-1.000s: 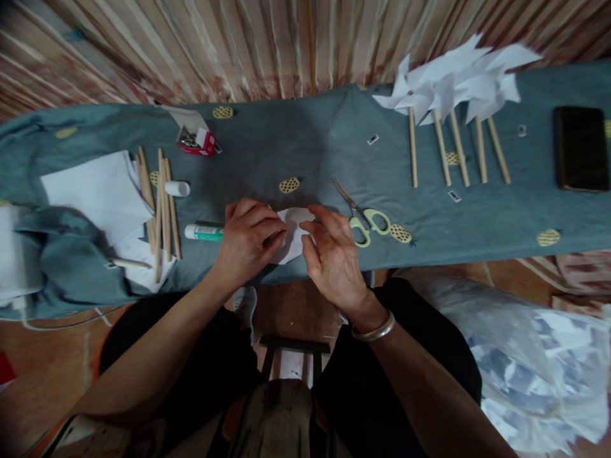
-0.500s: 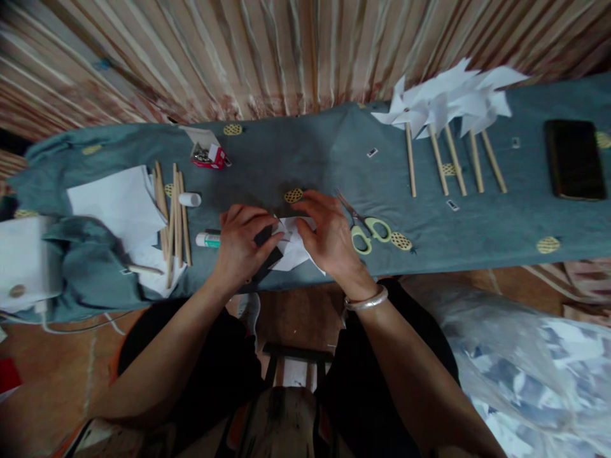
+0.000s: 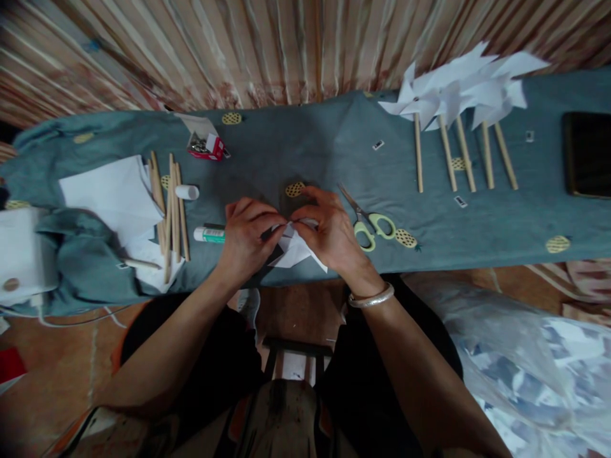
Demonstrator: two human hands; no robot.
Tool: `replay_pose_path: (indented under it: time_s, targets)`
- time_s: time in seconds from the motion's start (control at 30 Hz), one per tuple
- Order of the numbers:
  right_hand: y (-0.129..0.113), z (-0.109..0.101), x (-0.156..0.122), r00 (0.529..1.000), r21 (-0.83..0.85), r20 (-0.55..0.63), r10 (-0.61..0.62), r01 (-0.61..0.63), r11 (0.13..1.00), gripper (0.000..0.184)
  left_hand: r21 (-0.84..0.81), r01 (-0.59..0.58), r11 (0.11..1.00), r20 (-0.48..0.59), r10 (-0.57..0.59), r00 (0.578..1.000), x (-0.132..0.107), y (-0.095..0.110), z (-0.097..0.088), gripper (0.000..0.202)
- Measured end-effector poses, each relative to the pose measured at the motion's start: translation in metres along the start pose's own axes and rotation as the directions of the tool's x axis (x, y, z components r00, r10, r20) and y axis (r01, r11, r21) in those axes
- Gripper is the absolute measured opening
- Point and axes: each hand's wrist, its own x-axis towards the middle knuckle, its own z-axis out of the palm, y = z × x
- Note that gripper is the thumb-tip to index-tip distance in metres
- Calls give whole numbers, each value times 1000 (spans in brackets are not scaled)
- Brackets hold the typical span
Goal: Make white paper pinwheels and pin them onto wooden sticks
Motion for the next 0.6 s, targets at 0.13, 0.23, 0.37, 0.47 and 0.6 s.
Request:
replay_pose_path:
  time_s: [0.13, 0.23, 0.37, 0.47, 0.6]
  targets:
    - [-3, -10, 0, 995, 15, -45, 92, -92, 996, 20, 17, -33, 999, 16, 32, 999, 1, 4, 0, 17]
    - [-7, -14, 1, 977, 35, -8, 211, -211, 977, 25, 30, -47, 998, 25, 46, 999, 1, 6, 0, 17]
    - [-11, -11, 3, 949, 35, 76, 306, -309, 950, 31, 66, -63, 996, 33, 61, 998, 1, 7, 1, 19]
    - [-14, -8, 6, 931, 34, 113, 347, -353, 935, 31, 84, -75, 994, 42, 72, 997, 1, 7, 1, 20]
    - [-15, -10, 11, 899, 53, 155, 409, -421, 906, 34, 66, -86, 994, 71, 82, 994, 0, 9, 1, 20]
